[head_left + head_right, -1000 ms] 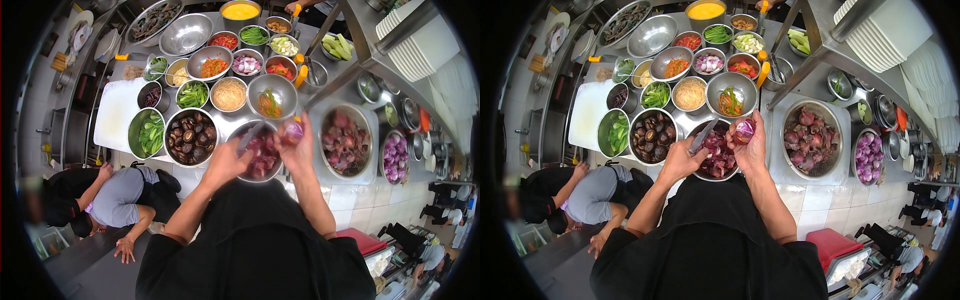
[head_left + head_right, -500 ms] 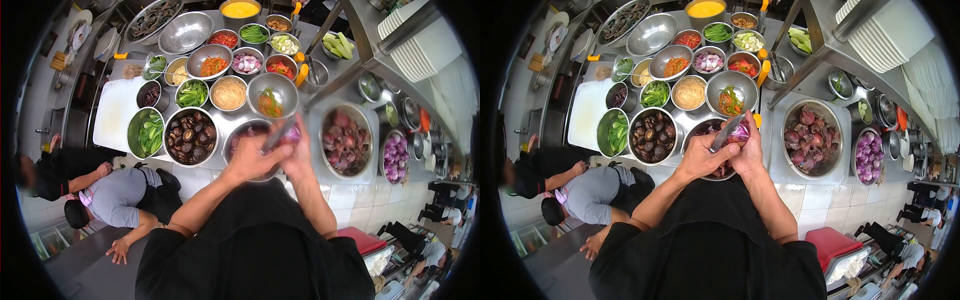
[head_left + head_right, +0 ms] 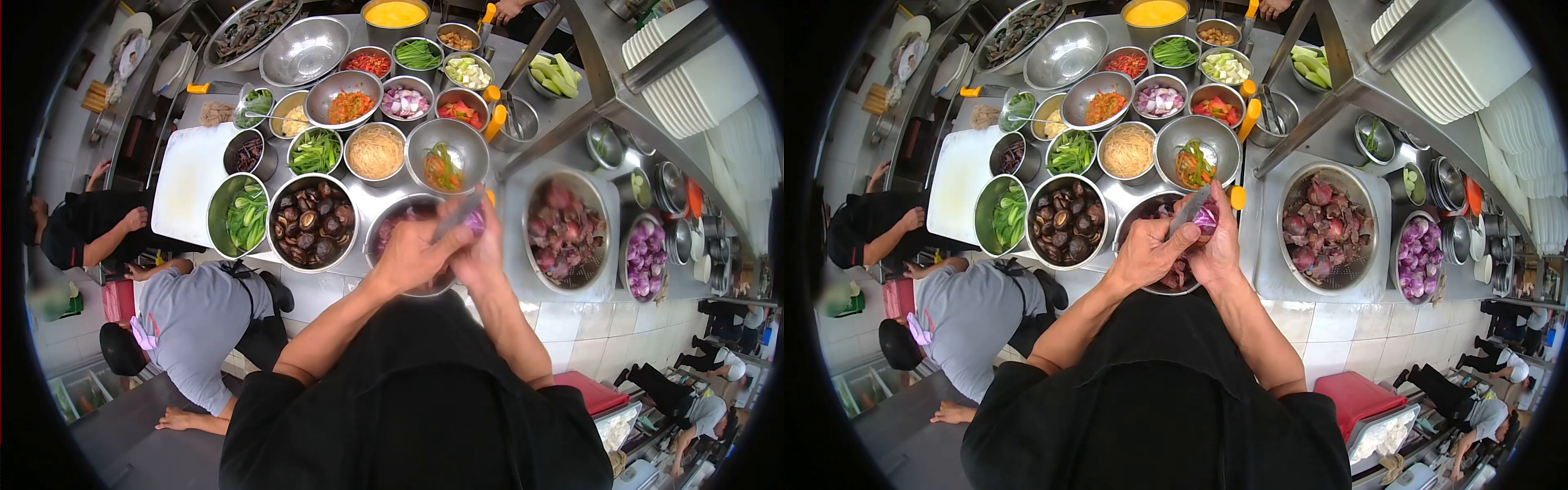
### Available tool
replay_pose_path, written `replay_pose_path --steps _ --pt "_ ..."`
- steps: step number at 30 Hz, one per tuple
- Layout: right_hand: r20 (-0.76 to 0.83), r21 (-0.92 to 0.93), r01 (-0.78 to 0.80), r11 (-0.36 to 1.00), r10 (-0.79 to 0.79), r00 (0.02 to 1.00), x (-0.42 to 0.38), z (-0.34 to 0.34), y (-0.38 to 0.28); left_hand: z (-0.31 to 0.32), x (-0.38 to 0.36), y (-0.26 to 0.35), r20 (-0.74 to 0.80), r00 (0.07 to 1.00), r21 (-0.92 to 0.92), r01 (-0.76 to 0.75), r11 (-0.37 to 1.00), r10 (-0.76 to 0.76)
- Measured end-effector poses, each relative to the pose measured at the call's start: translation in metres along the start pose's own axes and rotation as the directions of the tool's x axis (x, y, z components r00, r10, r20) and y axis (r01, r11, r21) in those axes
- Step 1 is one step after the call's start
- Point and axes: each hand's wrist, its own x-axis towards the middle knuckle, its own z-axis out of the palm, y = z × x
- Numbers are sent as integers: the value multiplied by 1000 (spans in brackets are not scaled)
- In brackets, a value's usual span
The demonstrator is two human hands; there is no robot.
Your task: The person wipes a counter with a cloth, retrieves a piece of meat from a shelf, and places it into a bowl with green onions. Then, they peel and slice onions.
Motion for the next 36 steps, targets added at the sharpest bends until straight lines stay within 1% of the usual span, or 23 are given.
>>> replay_pose_path --steps 3,6,9,12,15,17,18,20,21,22,23,25,26,27,28,29,32,34,36 --pt "-97 21 45 999 -43 994 -2 8 2 -2 -1 10 32 992 -35 125 991 -124" --pt "-177 -71 37 997 -49 983 -3 12 1 -1 0 4 15 995 -24 101 995 -101" --pt "-241 -80 101 992 -118 963 -5 27 0 5 -2 9 -98 994 -70 31 997 -38" --pt "-153 -123 136 983 -154 976 2 5 7 9 -3 2 -185 980 5 -74 997 74" --pt "-78 -183 155 971 -172 982 7 -11 8 13 -6 -7 -174 969 106 -160 981 177" --pt "103 -189 5 982 15 995 11 -28 -4 16 -19 1 -44 995 138 -85 987 92" --pt "193 -203 -71 977 111 975 13 -32 -8 16 -20 1 12 997 150 -78 986 77" --pt "-58 -201 -13 979 1 998 13 -26 0 11 -21 2 -36 997 130 -70 989 75" --pt "-179 -206 12 978 -50 983 12 -19 3 7 -22 2 -66 995 123 -64 990 72" --pt "-271 -159 79 984 -120 955 16 -10 7 2 -23 2 -74 997 160 -22 987 34" --pt "-291 -143 18 990 -59 955 9 -3 3 -4 -24 2 -93 996 200 24 980 -5" --pt "-185 -117 28 993 -49 981 9 -12 0 -17 -27 2 -146 985 271 125 954 -88" --pt "-153 -127 -5 992 -14 988 7 -12 -1 -19 -28 -10 -197 980 367 92 926 -19" --pt "-122 -141 -35 989 18 992 4 -13 -3 -21 -30 -18 -236 971 494 84 865 40" --pt "-59 -108 -51 993 44 997 5 -20 -3 -22 -32 -22 -257 966 519 101 849 41" --pt "-45 -103 -60 993 55 997 2 -19 -3 -23 -33 -26 -273 961 540 117 833 41" --pt "24 -109 -111 988 114 993 -1 -22 -4 -25 -36 -37 -256 964 591 212 778 -68" --pt "63 -117 -134 984 142 988 -1 -24 -3 -26 -40 -38 -264 961 594 231 770 -85" --pt "68 -134 -145 980 155 985 -1 -19 -2 -30 -45 -38 -290 952 600 261 756 -98"
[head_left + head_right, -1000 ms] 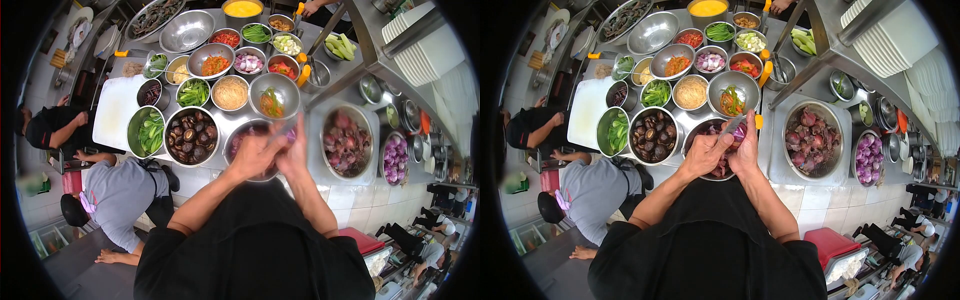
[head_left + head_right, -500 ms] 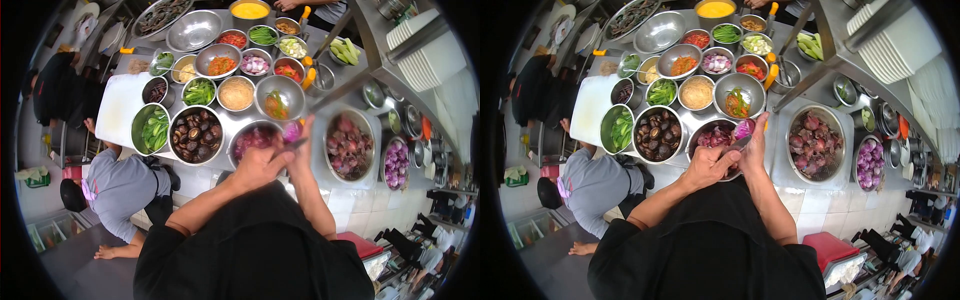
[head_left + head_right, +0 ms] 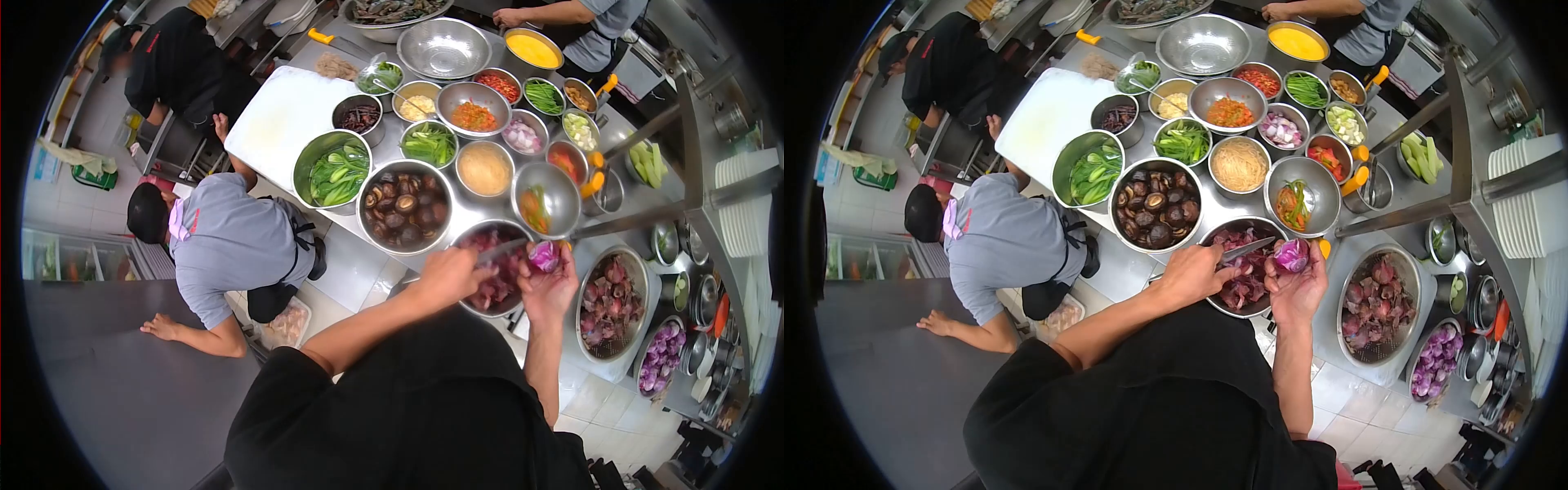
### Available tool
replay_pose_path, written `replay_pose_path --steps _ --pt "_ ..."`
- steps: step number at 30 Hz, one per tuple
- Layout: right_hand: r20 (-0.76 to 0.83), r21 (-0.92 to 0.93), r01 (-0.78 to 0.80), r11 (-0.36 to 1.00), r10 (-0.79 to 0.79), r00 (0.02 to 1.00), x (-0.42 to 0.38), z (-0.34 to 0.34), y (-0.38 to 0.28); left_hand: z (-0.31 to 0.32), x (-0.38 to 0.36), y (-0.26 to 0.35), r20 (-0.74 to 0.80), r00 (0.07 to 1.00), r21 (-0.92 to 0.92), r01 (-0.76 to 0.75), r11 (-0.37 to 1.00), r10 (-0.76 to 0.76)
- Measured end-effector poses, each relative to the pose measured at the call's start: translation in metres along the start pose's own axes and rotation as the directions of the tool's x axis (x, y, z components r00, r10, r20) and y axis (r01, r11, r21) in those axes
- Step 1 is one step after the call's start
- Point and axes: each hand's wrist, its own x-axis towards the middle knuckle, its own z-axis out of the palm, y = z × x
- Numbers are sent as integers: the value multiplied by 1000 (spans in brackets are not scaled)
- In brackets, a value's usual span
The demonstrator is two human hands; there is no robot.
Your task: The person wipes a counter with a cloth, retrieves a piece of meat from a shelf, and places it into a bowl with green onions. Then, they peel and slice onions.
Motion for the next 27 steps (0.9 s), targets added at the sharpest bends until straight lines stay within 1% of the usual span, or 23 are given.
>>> replay_pose_path --steps 1,3,5,7,9,10,11,13,14,16,17,18,19,20,21,24,26,27 --pt "-3 -8 -1 1000 1 1000 -1 1 0 -1 -2 -3 -8 1000 9 15 1000 -15" --pt "4 119 -85 989 85 996 -3 1 -5 -1 -2 -2 0 1000 14 13 1000 -13" --pt "-12 207 -120 971 125 992 -2 -1 -5 -11 -4 5 -18 1000 -24 24 999 -24" --pt "-129 228 -88 970 120 984 -4 8 -5 -14 -4 11 -38 998 -103 52 993 -57" --pt "-70 272 -125 954 149 986 -7 11 -6 -10 -6 11 -90 996 -273 -29 962 5" --pt "34 310 -151 939 147 988 -9 7 -7 -5 -5 8 -51 999 -377 -2 926 -18" --pt "108 313 -158 937 130 986 -9 4 -7 -2 -6 13 -35 999 -473 -20 881 4" --pt "121 305 -91 948 57 991 -13 4 -3 -2 -9 25 -13 999 -647 -37 762 38" --pt "65 319 -51 946 32 997 -15 9 -2 -8 -10 39 18 998 -701 -31 712 61" --pt "-50 340 32 940 -16 999 -20 17 -1 -8 -10 48 52 997 -673 -11 740 62" --pt "-46 300 83 950 -73 996 -18 12 2 -7 -10 50 69 996 -659 -2 752 63" --pt "-39 259 135 956 -129 991 -14 3 7 -4 -10 53 46 993 -683 -47 729 107" --pt "-30 218 186 958 -184 982 -11 -3 10 0 -9 53 43 992 -662 -60 747 118" --pt "29 211 192 958 -203 979 -22 11 7 6 -7 51 40 991 -640 -71 765 126" --pt "6 186 219 958 -224 975 -22 9 9 9 -7 51 36 990 -618 -85 782 135" --pt "-58 123 272 954 -267 962 -20 6 13 5 -10 60 42 985 -637 -103 764 168" --pt "-101 101 278 955 -268 958 -22 12 14 3 -10 64 100 985 -656 -43 753 143" --pt "-86 107 276 955 -268 960 -22 11 15 3 -10 64 129 983 -664 -12 748 130"
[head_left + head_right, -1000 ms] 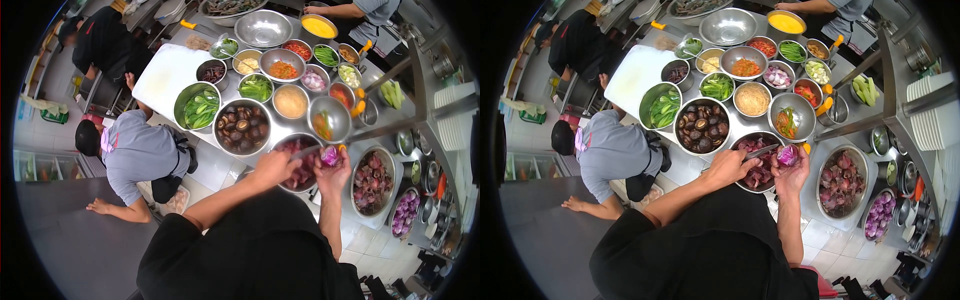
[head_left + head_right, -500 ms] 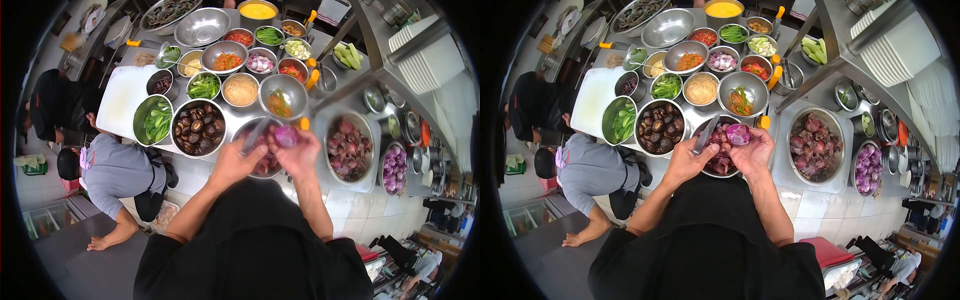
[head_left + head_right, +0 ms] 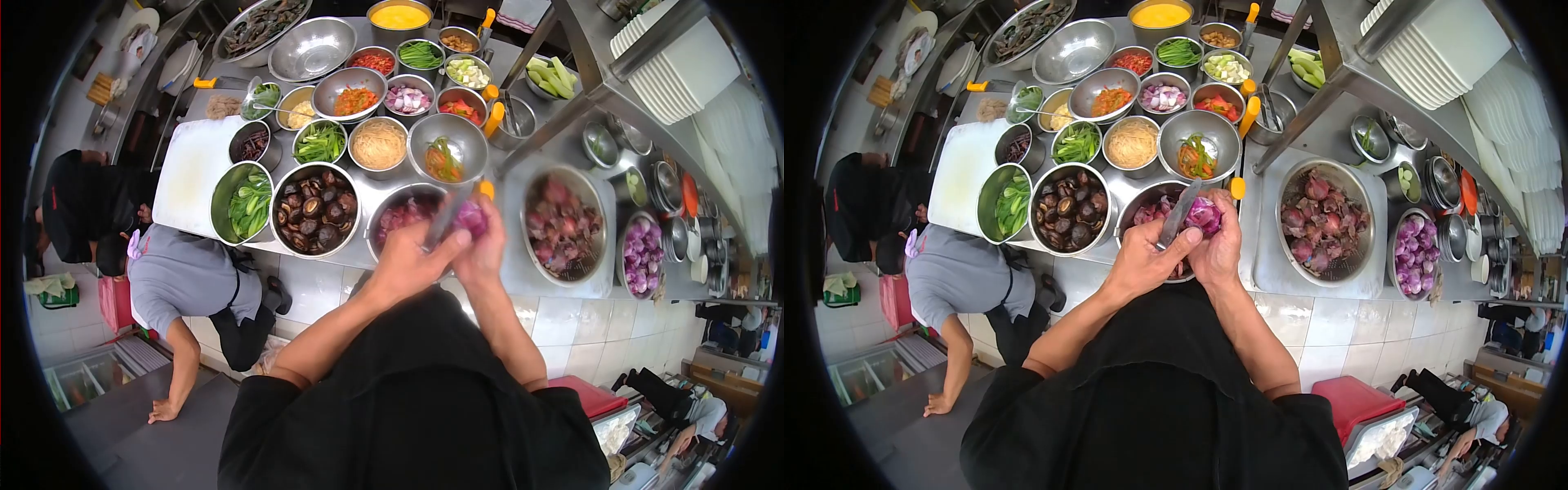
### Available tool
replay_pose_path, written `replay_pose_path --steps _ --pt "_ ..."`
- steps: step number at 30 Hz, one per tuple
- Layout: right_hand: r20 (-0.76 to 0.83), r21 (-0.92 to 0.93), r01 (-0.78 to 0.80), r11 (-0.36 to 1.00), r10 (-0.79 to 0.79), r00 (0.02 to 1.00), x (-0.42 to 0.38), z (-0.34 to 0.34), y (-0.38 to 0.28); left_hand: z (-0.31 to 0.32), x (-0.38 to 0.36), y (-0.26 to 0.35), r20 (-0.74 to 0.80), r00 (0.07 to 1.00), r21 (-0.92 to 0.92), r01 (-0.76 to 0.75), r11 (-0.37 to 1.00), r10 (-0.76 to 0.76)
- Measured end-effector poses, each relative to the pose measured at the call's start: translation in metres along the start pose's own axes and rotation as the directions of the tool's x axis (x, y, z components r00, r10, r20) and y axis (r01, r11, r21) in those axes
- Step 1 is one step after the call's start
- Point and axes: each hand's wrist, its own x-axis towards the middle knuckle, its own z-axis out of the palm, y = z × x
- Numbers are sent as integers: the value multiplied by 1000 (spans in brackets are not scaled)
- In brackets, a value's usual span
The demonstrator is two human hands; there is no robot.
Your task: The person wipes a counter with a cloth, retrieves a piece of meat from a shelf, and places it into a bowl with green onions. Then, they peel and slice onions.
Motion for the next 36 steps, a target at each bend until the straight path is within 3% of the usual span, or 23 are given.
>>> replay_pose_path --steps 6,12,15,18,23,26,29,32,33,36 --pt "60 -19 52 998 -51 997 3 -8 8 8 1 -1 -70 983 -12 -169 986 167" --pt "49 -65 132 989 -128 991 1 3 11 9 2 -5 -125 970 17 -208 978 208" --pt "74 -125 194 973 -186 980 -2 11 13 5 2 -4 -119 984 -24 -137 990 133" --pt "130 -193 268 944 -246 960 -3 14 16 2 5 -1 -160 972 -9 -174 985 171" --pt "164 -314 323 893 -284 945 1 11 19 -5 5 -2 -103 989 -55 -114 992 108" --pt "272 -76 20 997 2 962 1 20 6 -8 9 -8 -110 990 -109 -105 989 93" --pt "336 -182 -257 949 305 891 15 18 -13 -19 11 -8 -102 993 -107 -75 991 64" --pt "244 -291 -273 917 347 905 22 6 -12 -23 11 -7 -90 995 -109 -55 993 46" --pt "193 -243 -327 913 376 906 23 7 -11 -23 10 -8 -89 995 -102 -60 993 51" --pt "282 -102 -458 883 468 838 26 1 -15 -26 11 -7 -93 991 -112 -109 988 99"
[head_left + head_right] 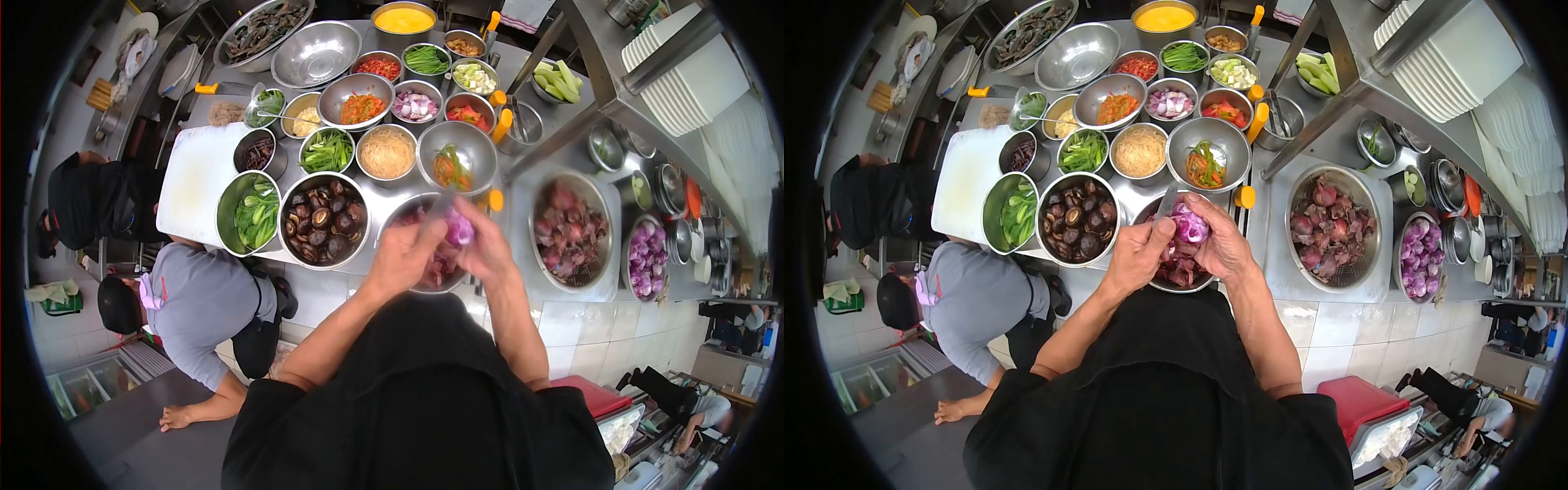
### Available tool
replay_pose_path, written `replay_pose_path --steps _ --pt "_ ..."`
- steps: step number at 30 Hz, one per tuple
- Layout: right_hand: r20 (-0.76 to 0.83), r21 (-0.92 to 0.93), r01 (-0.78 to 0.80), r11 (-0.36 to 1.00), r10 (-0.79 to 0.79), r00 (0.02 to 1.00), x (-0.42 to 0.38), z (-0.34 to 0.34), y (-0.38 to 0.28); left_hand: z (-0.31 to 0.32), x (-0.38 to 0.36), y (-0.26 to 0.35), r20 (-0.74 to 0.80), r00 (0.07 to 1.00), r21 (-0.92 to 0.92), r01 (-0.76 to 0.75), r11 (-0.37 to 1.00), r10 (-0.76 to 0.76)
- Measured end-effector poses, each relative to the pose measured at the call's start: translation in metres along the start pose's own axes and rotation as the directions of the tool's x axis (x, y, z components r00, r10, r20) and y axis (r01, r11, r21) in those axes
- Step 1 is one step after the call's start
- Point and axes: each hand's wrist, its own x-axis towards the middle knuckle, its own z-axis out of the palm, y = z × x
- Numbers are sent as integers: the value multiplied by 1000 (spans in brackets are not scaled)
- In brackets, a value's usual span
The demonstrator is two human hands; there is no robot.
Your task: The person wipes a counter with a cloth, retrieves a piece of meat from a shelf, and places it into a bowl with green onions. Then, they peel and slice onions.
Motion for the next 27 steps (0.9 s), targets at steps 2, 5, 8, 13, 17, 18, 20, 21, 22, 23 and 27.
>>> replay_pose_path --steps 2,5,8,13,17,18,20,21,22,23,27 --pt "-21 41 -23 999 24 999 3 -3 3 -1 0 1 4 1000 0 -20 1000 20" --pt "-279 112 35 993 -2 960 9 12 8 1 -5 2 45 999 11 -13 1000 13" --pt "-245 66 60 996 -42 969 10 11 8 3 -10 4 122 991 43 -55 998 49" --pt "-247 -25 118 993 -120 962 11 3 4 -2 -12 -9 239 964 242 -172 955 114" --pt "-389 46 223 974 -188 902 16 5 6 -6 -16 -10 247 960 267 -195 944 129" --pt "-395 92 238 967 -184 900 17 1 4 -6 -18 -9 227 966 246 -180 952 124" --pt "-391 142 249 958 -177 903 17 -5 2 -7 -23 -5 180 977 199 -152 968 117" --pt "-382 151 248 957 -175 907 16 -8 0 -8 -22 -2 147 988 222 -79 972 47" --pt "-373 158 247 956 -174 911 15 -10 -1 -9 -22 0 111 994 242 -6 970 -22" --pt "-370 156 248 956 -176 912 14 -13 -2 -11 -21 1 73 993 260 68 963 -90" --pt "-352 210 192 959 -109 930 10 -18 -6 -22 -9 -32 -17 989 552 129 824 -144"
